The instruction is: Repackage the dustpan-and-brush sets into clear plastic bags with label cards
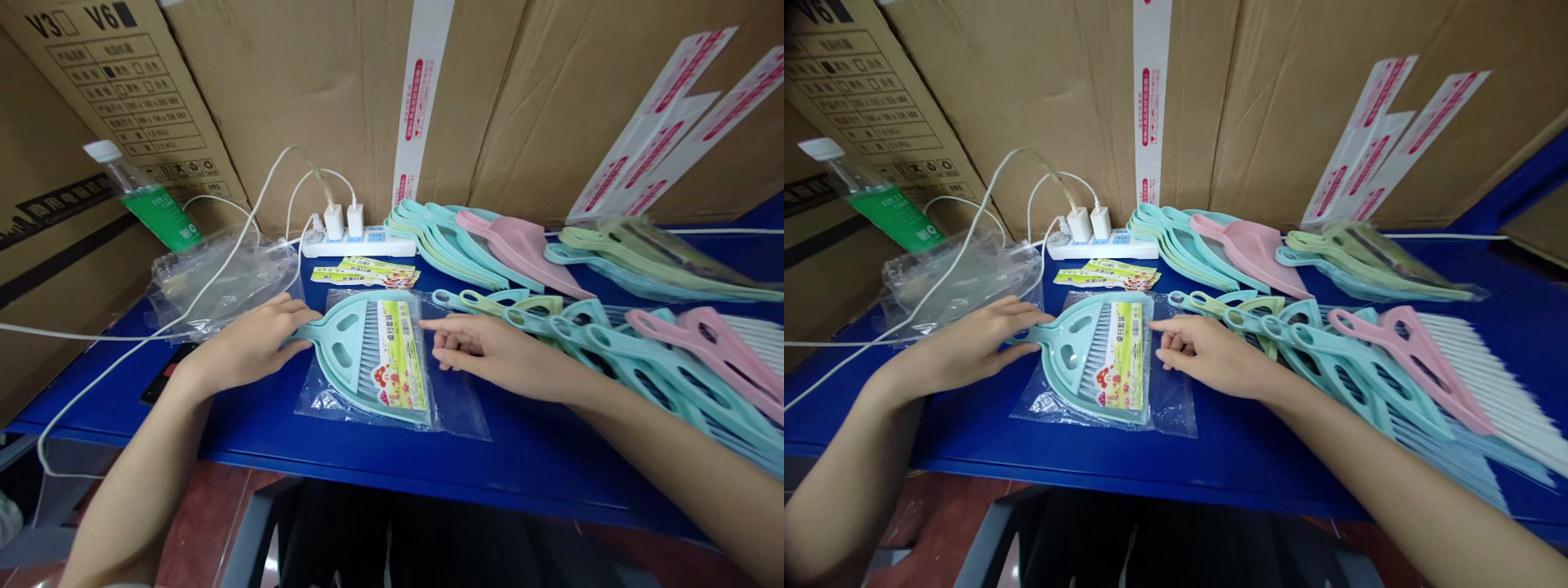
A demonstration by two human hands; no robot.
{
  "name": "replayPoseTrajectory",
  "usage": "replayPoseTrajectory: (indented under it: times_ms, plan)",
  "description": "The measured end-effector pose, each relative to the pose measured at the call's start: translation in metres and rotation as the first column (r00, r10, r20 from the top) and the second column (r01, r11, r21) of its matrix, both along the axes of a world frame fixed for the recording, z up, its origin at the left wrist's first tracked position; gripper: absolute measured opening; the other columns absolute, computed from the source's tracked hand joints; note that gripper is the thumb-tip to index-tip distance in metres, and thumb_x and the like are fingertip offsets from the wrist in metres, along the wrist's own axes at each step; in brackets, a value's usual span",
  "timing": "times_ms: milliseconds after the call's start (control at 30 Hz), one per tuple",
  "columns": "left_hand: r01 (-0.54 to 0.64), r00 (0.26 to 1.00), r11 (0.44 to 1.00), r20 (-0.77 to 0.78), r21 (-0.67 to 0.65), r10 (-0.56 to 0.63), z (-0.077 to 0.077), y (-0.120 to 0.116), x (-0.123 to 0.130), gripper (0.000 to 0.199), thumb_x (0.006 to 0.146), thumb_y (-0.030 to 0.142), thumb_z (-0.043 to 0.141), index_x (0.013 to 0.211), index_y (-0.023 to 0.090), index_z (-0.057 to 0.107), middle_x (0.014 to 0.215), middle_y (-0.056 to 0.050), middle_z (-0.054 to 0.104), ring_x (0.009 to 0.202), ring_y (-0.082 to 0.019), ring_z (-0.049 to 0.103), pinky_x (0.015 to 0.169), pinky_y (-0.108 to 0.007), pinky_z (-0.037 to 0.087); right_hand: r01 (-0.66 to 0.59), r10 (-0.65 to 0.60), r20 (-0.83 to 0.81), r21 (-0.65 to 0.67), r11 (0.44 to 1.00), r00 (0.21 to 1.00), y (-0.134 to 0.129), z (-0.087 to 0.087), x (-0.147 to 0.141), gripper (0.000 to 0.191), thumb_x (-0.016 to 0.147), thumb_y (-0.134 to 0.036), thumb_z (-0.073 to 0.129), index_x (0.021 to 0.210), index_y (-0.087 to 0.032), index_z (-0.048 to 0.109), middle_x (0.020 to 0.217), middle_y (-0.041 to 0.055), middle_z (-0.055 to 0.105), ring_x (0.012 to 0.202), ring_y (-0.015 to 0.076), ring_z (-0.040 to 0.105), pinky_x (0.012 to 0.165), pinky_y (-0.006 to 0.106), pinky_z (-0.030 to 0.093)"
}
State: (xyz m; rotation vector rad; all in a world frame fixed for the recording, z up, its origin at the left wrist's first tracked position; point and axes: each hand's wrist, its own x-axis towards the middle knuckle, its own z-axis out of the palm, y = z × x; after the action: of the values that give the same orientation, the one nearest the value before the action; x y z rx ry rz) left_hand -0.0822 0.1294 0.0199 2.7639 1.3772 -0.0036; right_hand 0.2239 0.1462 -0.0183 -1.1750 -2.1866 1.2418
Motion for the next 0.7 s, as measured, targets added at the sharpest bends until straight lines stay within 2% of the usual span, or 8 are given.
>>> replayPoseTrajectory:
  times_ms: [233, 500, 700]
  plan:
    - [-0.116, 0.986, 0.993, -0.118, 0.011, 0.117, 0.0018, -0.0033, 0.0040, 0.034, 0.093, 0.033, 0.042, 0.115, 0.018, 0.062, 0.115, -0.012, 0.066, 0.107, -0.030, 0.061, 0.091, -0.047, 0.053, 0.003, -0.006, 0.067, 0.031, 1.000, 0.998, -0.0004, 0.0036, -0.0011, 0.052, 0.083, -0.032, 0.051, 0.129, -0.011, 0.064, 0.075, 0.0050, 0.065, 0.061, 0.0145, 0.056, 0.059, 0.030, 0.049]
    - [-0.108, 0.987, 0.994, -0.121, 0.022, 0.110, 0.0015, -0.0038, 0.0048, 0.034, 0.091, 0.032, 0.042, 0.113, 0.018, 0.064, 0.115, -0.013, 0.066, 0.107, -0.031, 0.062, 0.088, -0.048, 0.054, -0.023, 0.020, 0.072, 0.051, 0.998, 0.997, -0.0007, 0.0048, 0.0001, 0.051, 0.085, -0.032, 0.050, 0.132, -0.014, 0.062, 0.078, 0.0059, 0.069, 0.064, 0.0157, 0.060, 0.062, 0.030, 0.050]
    - [-0.108, 0.989, 0.994, -0.099, 0.018, 0.109, 0.0016, -0.0030, 0.0061, 0.034, 0.091, 0.030, 0.041, 0.114, 0.019, 0.064, 0.116, -0.011, 0.067, 0.104, -0.029, 0.063, 0.085, -0.044, 0.055, -0.052, 0.053, 0.033, -0.025, 0.998, 0.998, -0.0002, 0.0036, 0.0037, 0.056, 0.087, -0.034, 0.050, 0.139, -0.013, 0.055, 0.085, 0.0072, 0.070, 0.070, 0.0167, 0.065, 0.068, 0.033, 0.053]
